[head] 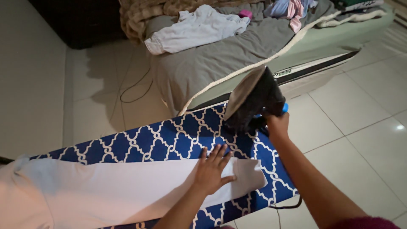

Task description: Ironing and smoothing out a white long-sleeved t-shirt on an ironing board.

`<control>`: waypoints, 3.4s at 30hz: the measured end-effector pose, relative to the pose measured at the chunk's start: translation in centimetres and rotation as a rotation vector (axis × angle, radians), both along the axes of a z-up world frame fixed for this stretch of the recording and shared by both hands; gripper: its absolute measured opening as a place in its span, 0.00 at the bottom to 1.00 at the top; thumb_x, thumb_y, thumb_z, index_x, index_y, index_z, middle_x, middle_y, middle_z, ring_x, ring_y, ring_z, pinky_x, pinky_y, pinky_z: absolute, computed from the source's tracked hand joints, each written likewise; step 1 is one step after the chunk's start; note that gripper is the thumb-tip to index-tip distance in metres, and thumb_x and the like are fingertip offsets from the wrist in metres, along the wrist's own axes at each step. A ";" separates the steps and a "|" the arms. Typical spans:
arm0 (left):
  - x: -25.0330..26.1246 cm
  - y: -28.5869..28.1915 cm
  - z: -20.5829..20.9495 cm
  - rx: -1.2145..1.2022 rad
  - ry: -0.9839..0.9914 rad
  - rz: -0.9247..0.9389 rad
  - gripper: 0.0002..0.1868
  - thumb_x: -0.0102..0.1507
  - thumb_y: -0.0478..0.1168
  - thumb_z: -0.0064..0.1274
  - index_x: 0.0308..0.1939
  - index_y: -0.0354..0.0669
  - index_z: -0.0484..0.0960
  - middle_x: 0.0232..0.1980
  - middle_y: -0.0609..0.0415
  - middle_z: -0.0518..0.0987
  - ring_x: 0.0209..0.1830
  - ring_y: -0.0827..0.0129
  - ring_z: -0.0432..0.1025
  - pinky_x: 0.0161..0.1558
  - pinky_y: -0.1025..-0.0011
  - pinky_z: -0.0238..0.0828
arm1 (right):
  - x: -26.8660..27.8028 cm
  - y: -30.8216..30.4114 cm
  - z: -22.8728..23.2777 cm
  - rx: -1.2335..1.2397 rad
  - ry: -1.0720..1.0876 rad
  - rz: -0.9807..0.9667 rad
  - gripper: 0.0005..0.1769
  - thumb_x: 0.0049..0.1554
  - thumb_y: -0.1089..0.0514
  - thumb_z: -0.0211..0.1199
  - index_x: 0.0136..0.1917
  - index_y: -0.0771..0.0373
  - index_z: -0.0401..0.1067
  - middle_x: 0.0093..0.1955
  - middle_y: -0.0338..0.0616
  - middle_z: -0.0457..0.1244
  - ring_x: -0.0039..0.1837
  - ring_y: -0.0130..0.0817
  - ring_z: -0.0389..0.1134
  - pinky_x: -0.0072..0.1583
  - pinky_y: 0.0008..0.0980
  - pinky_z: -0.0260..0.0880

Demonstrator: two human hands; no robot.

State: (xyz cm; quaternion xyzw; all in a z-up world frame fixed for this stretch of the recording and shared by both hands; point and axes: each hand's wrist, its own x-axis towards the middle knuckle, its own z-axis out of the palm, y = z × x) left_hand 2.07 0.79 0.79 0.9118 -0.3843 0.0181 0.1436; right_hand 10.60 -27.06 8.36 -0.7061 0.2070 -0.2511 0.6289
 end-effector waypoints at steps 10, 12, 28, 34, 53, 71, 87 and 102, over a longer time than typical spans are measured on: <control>0.0 6.2 2.7 0.093 0.139 0.009 0.49 0.69 0.74 0.34 0.79 0.40 0.52 0.83 0.42 0.47 0.84 0.53 0.37 0.77 0.46 0.24 | -1.5 4.9 8.1 -0.230 0.035 0.305 0.10 0.48 0.62 0.73 0.36 0.69 0.73 0.31 0.40 0.64 0.32 0.28 0.62 0.35 0.31 0.61; -0.3 9.0 7.0 0.231 0.410 0.261 0.45 0.66 0.68 0.41 0.79 0.48 0.53 0.83 0.50 0.48 0.84 0.50 0.37 0.78 0.54 0.32 | -1.4 6.1 10.6 -0.359 0.239 0.415 0.14 0.48 0.56 0.75 0.36 0.67 0.74 0.28 0.40 0.64 0.30 0.27 0.62 0.35 0.32 0.62; -0.2 27.6 0.3 0.047 -0.155 0.428 0.35 0.67 0.54 0.43 0.73 0.38 0.62 0.78 0.45 0.60 0.78 0.54 0.52 0.74 0.49 0.41 | -6.4 17.8 16.5 -0.951 0.533 0.864 0.31 0.46 0.31 0.71 0.42 0.62 0.81 0.32 0.51 0.70 0.35 0.42 0.71 0.42 0.43 0.70; 3.0 34.7 -0.8 0.090 -0.273 0.442 0.24 0.66 0.45 0.45 0.66 0.44 0.73 0.71 0.51 0.71 0.72 0.59 0.63 0.73 0.49 0.49 | -8.8 22.7 15.3 -1.146 0.693 0.947 0.30 0.44 0.30 0.68 0.52 0.49 0.81 0.44 0.48 0.72 0.47 0.48 0.74 0.51 0.45 0.73; 14.5 48.3 6.9 0.510 0.483 0.455 0.19 0.58 0.50 0.49 0.44 0.48 0.88 0.52 0.47 0.84 0.55 0.50 0.77 0.57 0.55 0.73 | -6.0 35.8 12.3 -1.269 0.454 1.099 0.31 0.49 0.28 0.64 0.46 0.58 0.75 0.44 0.54 0.70 0.49 0.55 0.71 0.52 0.51 0.71; 12.8 60.9 0.9 -0.229 0.289 0.649 0.16 0.62 0.50 0.58 0.44 0.42 0.87 0.45 0.43 0.85 0.48 0.45 0.77 0.52 0.58 0.73 | -4.7 46.7 11.9 -1.230 0.403 1.062 0.32 0.51 0.28 0.63 0.40 0.62 0.75 0.40 0.55 0.69 0.46 0.55 0.71 0.48 0.52 0.71; 15.3 61.8 -1.2 -0.180 0.446 0.647 0.13 0.54 0.47 0.66 0.36 0.43 0.89 0.37 0.47 0.87 0.38 0.58 0.81 0.43 0.63 0.77 | -0.6 56.3 10.6 -1.265 0.360 1.040 0.36 0.54 0.26 0.60 0.38 0.64 0.77 0.40 0.55 0.70 0.45 0.53 0.73 0.47 0.51 0.74; 15.3 61.7 -3.1 -0.116 0.219 0.739 0.07 0.51 0.34 0.58 0.31 0.50 0.89 0.37 0.47 0.86 0.41 0.50 0.80 0.46 0.58 0.77 | 1.4 60.8 10.0 -1.300 0.262 1.032 0.36 0.54 0.27 0.61 0.41 0.65 0.78 0.43 0.56 0.69 0.47 0.55 0.72 0.48 0.51 0.73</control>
